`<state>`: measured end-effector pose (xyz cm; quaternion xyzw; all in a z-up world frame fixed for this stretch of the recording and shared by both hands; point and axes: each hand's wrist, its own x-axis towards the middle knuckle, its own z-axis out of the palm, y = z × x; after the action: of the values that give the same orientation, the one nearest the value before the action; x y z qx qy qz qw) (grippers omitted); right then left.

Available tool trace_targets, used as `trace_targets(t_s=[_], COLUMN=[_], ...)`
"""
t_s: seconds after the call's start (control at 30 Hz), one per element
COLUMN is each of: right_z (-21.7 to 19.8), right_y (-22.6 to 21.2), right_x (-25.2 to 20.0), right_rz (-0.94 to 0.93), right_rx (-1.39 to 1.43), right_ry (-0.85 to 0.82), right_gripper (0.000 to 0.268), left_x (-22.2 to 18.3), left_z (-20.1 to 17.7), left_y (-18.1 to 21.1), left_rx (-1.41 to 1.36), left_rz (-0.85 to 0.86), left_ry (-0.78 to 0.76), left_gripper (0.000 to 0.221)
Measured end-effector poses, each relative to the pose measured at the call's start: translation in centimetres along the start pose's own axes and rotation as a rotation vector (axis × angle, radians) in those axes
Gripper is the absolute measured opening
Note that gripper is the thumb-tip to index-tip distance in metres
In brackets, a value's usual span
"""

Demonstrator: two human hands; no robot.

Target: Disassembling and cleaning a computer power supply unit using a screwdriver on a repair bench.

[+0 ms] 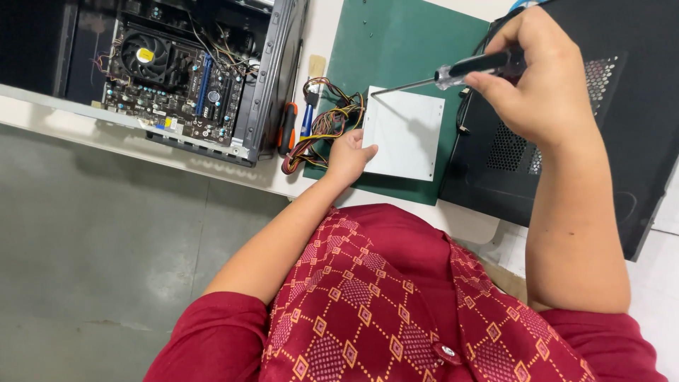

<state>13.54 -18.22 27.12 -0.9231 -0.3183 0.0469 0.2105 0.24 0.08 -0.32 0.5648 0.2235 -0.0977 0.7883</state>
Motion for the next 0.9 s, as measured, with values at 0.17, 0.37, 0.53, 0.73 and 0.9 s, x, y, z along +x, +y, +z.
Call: trace_targets(t_s=[0.17, 0.37, 0.53, 0.73, 0.9], right_z=[2.0, -1.4, -0.2, 0.9, 1.1], right_y=[3.5, -3.3, -2.7, -0.3, -1.2], right_x=[-0.6, -0.7, -1.0, -1.7, -2.6], right_rz=[-0.154, -0.190, 0.050, -0.166, -0.191], right_rx=[0.123, 0.076, -0.324, -0.280, -0.349], right_ry=[0.160, -0.100, -0.131, -0.103, -0.011], right_gripper=[0.036, 0.032, 0.030, 0.040, 0.039], left_x=[-0.2, -0.2, 0.3, 0.6, 1.2], left_z=[0.1, 0.1, 0.1, 0.1, -0.4], left_y=[0.4, 0.1, -0.6, 0.2, 1.2], left_rx=[-0.012, -0.071, -0.109, -0.003, 0.414], left_rz=[-0.012, -0.082, -0.068, -0.114, -0.048], left_ry=[-0.007, 0.019, 0.000, 0.032, 0.101], left_gripper=[0.031, 0.037, 0.037, 0.027, 0.051])
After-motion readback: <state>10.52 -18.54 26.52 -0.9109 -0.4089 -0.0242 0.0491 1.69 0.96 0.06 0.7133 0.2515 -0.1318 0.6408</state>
